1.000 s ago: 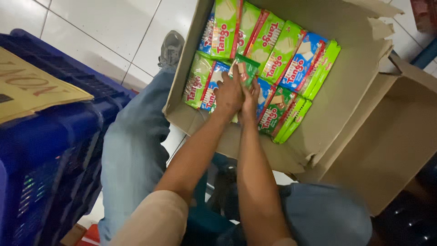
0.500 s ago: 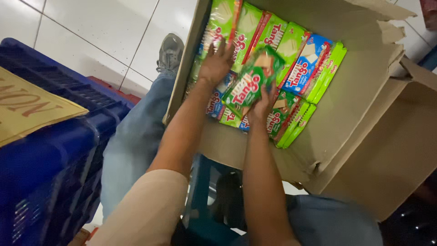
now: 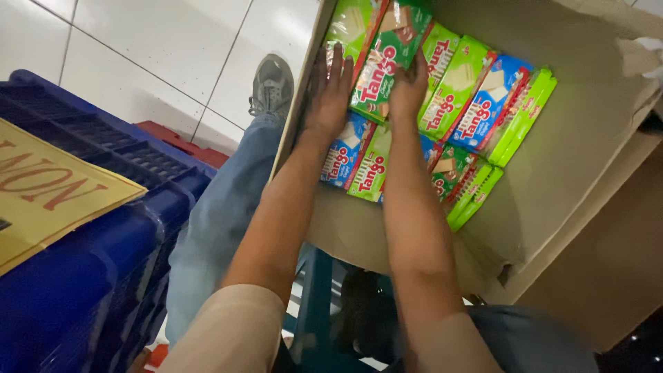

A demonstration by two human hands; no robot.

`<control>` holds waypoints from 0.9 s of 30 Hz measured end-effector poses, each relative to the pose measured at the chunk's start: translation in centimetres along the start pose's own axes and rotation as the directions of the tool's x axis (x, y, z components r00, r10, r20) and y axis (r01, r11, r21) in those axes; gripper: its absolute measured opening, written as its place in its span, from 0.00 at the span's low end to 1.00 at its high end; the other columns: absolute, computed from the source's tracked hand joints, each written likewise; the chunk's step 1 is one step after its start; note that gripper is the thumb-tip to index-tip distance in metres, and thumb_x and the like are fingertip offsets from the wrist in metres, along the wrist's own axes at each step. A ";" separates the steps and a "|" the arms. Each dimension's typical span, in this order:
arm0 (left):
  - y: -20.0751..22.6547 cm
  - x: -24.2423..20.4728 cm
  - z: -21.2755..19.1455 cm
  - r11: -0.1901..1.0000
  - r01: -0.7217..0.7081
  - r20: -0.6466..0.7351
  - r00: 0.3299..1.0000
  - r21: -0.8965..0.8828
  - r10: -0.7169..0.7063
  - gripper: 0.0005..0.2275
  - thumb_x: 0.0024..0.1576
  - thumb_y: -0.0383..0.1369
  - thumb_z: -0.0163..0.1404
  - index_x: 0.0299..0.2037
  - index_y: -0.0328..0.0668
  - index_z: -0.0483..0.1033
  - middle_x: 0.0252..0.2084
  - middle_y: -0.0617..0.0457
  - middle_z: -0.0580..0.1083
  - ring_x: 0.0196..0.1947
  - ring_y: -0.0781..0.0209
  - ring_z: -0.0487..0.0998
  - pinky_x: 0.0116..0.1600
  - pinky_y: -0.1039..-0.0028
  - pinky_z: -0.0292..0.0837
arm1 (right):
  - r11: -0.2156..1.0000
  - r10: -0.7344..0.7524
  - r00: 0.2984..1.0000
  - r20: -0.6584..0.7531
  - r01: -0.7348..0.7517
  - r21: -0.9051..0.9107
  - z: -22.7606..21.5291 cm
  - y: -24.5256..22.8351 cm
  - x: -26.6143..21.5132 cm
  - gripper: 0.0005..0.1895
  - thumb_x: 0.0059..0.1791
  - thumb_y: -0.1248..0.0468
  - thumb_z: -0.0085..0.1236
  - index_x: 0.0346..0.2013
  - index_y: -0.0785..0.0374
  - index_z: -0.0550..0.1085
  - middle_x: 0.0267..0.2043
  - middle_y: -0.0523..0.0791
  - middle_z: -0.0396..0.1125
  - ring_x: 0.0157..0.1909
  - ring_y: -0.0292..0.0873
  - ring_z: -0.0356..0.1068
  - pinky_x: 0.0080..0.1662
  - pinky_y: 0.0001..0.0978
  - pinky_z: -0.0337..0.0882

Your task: The person transfers packs of Tango wafers from a blue plastic crate into a cardboard box. They repeatedly pick up stacks of the green and blue packages and arrange them neatly inside the box.

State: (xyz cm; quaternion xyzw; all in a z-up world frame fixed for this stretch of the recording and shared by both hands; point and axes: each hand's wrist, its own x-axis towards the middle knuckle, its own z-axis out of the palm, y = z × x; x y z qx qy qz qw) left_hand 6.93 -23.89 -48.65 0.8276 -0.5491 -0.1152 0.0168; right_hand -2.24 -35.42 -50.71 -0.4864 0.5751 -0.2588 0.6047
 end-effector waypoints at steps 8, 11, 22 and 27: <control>0.5 0.0 -1.5 0.985 0.027 0.095 0.995 -0.172 -0.010 0.38 0.39 0.15 0.46 0.62 0.31 0.41 0.64 0.40 0.32 0.64 0.35 0.31 0.66 0.52 0.37 | 0.998 -0.055 0.989 0.137 0.049 0.050 -0.8 0.2 -0.3 0.31 0.44 0.73 0.48 0.59 0.55 0.51 0.60 0.47 0.55 0.61 0.47 0.56 0.56 0.39 0.60; 0.3 0.0 -0.7 0.980 -0.009 0.060 0.998 -0.200 0.022 0.37 0.40 0.17 0.46 0.62 0.29 0.40 0.64 0.37 0.31 0.63 0.33 0.29 0.64 0.44 0.35 | 0.990 -0.115 0.985 0.128 0.102 0.102 -1.0 1.7 0.1 0.33 0.44 0.72 0.52 0.59 0.57 0.51 0.61 0.50 0.53 0.62 0.48 0.55 0.58 0.42 0.59; -0.3 1.3 1.9 0.976 -0.081 -0.065 0.995 -0.202 0.069 0.32 0.43 0.15 0.42 0.60 0.28 0.44 0.64 0.39 0.32 0.62 0.29 0.32 0.62 0.40 0.39 | 0.984 -0.146 0.989 0.034 0.142 0.106 -0.8 1.2 0.7 0.28 0.41 0.73 0.52 0.55 0.61 0.59 0.55 0.50 0.61 0.57 0.46 0.61 0.54 0.39 0.64; 0.5 1.4 0.5 0.984 -0.022 0.066 0.997 -0.179 0.034 0.32 0.44 0.13 0.39 0.61 0.29 0.41 0.63 0.38 0.29 0.62 0.31 0.29 0.63 0.43 0.38 | 0.980 -0.144 0.989 0.038 0.137 0.145 -1.0 3.2 2.5 0.28 0.41 0.74 0.54 0.54 0.62 0.59 0.54 0.51 0.61 0.56 0.46 0.62 0.53 0.38 0.66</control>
